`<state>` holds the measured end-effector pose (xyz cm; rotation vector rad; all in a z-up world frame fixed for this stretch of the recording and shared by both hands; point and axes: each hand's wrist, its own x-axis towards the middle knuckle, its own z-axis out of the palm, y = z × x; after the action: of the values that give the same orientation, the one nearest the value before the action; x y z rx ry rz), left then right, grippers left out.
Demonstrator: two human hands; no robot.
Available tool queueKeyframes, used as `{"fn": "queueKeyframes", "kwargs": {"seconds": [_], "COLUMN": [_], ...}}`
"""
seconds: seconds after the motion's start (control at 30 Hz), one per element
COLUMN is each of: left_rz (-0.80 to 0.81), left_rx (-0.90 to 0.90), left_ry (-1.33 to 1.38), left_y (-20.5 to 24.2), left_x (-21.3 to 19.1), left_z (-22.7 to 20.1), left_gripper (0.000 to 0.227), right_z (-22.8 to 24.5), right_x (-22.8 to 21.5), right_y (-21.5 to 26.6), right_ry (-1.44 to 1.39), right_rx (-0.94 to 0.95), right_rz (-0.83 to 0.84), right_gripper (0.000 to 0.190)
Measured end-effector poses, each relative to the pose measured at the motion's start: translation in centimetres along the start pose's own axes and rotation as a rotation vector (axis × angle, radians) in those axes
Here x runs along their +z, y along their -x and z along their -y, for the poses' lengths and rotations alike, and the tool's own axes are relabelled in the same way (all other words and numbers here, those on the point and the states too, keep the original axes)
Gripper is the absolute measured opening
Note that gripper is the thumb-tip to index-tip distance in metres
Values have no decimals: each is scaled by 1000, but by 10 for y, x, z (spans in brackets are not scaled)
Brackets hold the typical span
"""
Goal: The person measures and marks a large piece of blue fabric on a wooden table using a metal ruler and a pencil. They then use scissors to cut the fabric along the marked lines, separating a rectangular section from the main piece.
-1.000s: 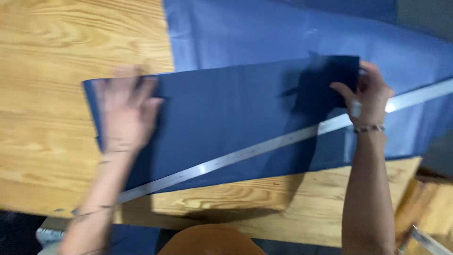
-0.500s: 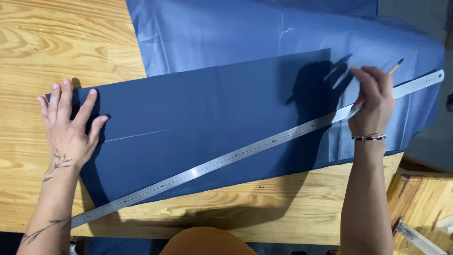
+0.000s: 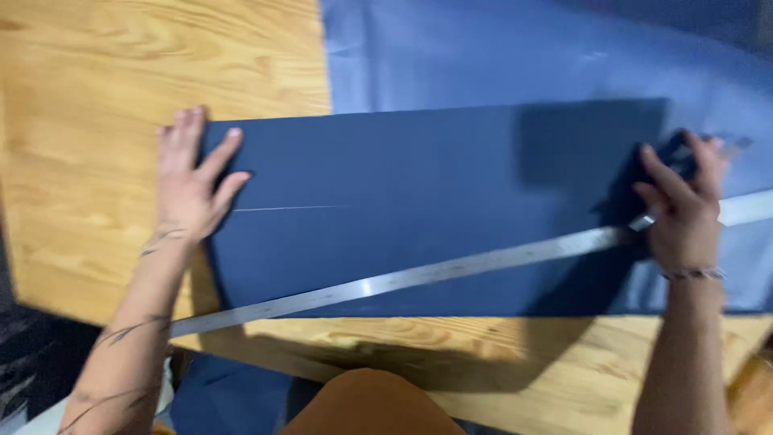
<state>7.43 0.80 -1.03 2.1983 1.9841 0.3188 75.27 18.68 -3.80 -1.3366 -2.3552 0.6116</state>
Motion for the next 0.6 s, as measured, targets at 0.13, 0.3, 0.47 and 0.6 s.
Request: {"fn": "queueKeyframes", "kwargs": {"seconds": [0.13, 0.3, 0.47, 0.6], "left_rz": [-22, -48, -54, 97], "left_rx": [-19, 8, 31, -108], "left_ry": [9, 89, 80, -191], "left_y": [-3, -3, -12, -32], "left_x": [-5, -8, -22, -46], "left_z": [-1, -2, -10, -43], "left_gripper": [49, 44, 39, 60], "right_z": [-25, -62, -61, -69], "right_x": [8, 21, 17, 21], "right_y": [14, 40, 36, 35], "right_ry": [76, -165, -178, -227], "right_rx": [8, 267, 189, 202], "right_rz": [43, 75, 94, 88], "right_gripper": [47, 51, 53, 54]}}
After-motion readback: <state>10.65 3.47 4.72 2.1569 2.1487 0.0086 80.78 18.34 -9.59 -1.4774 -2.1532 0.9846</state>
